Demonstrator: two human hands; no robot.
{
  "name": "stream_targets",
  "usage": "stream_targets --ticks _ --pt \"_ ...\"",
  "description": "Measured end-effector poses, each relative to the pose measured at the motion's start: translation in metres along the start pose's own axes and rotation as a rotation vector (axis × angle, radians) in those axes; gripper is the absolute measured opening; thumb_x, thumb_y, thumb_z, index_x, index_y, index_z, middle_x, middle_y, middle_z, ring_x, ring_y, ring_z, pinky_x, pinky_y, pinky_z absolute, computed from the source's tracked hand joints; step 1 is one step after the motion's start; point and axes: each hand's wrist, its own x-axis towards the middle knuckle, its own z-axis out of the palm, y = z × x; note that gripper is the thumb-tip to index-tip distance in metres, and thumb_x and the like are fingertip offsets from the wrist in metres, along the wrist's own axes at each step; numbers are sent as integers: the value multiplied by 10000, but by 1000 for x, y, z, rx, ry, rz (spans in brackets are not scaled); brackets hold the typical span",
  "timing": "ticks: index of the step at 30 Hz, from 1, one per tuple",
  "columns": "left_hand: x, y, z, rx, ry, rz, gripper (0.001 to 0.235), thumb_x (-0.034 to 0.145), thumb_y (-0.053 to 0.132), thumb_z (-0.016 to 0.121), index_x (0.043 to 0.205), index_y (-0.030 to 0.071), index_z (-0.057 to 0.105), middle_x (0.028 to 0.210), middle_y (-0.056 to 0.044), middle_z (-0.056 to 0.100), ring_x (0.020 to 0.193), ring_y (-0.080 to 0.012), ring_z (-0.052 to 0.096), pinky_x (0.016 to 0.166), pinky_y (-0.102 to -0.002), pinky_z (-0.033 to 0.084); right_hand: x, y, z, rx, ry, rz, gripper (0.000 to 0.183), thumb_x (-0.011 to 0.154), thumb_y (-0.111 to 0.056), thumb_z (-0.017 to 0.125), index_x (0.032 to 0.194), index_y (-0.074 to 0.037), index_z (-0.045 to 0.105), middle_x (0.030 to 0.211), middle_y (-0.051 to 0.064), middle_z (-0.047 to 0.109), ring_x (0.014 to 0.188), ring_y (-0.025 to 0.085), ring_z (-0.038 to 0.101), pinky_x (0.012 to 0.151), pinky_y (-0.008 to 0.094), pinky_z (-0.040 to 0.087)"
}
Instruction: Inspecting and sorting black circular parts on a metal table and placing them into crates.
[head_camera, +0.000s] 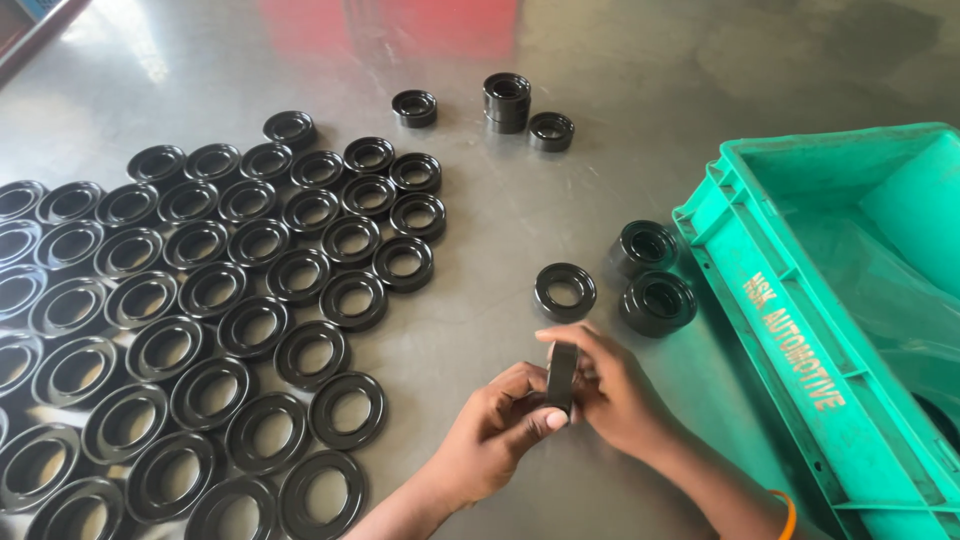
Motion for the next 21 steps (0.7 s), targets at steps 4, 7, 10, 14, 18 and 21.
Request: stream_targets --ticks 4,7,10,14,18,21 --pt "2 -5 1 146 -19 140 162 1016 167 650 1102 32 621 1068 -4 627 1060 -109 578 988 -306 467 -3 -1 -5 198 -72 324 455 925 85 554 1339 -101 601 989 108 643 720 205 652 594 336 541" --pt "6 -14 -5 68 20 52 199 1028 187 641 1125 15 629 1051 -18 650 1044 -114 567 975 -316 455 6 -20 -1 -140 36 -35 449 895 68 602 1308 -108 597 1043 87 640 821 208 669 664 321 543" --pt "10 -17 -8 -163 116 -2 280 1034 250 585 1140 -4 637 1060 -55 681 1040 -167 607 979 -364 491 3 -10 0 -32 89 51 408 892 1 663 1289 -86 624 1032 78 643 817 200 644 653 321 517" --pt "18 -24 -14 -552 352 -127 468 1066 400 443 1190 -4 645 1056 -131 682 1034 -243 659 976 -429 561 -15 24 11 638 1 833 420 973 -144 699 1391 -118 672 996 162 729 671 228 562 523 367 452" --pt "11 0 0 -568 405 -144 611 1040 524 324 1211 17 618 1145 -117 715 1048 -252 688 932 -422 559 -18 -8 21 190 46 330 430 967 -179 733 1391 -158 666 1041 129 697 789 194 599 649 330 497" --pt "8 14 4 -702 469 -203 689 979 673 241 1268 149 582 1151 -64 698 1033 -237 685 884 -445 535 -13 -10 13 -198 -32 -175 314 964 -290 737 1255 -173 721 1010 56 591 832 147 626 716 284 545"
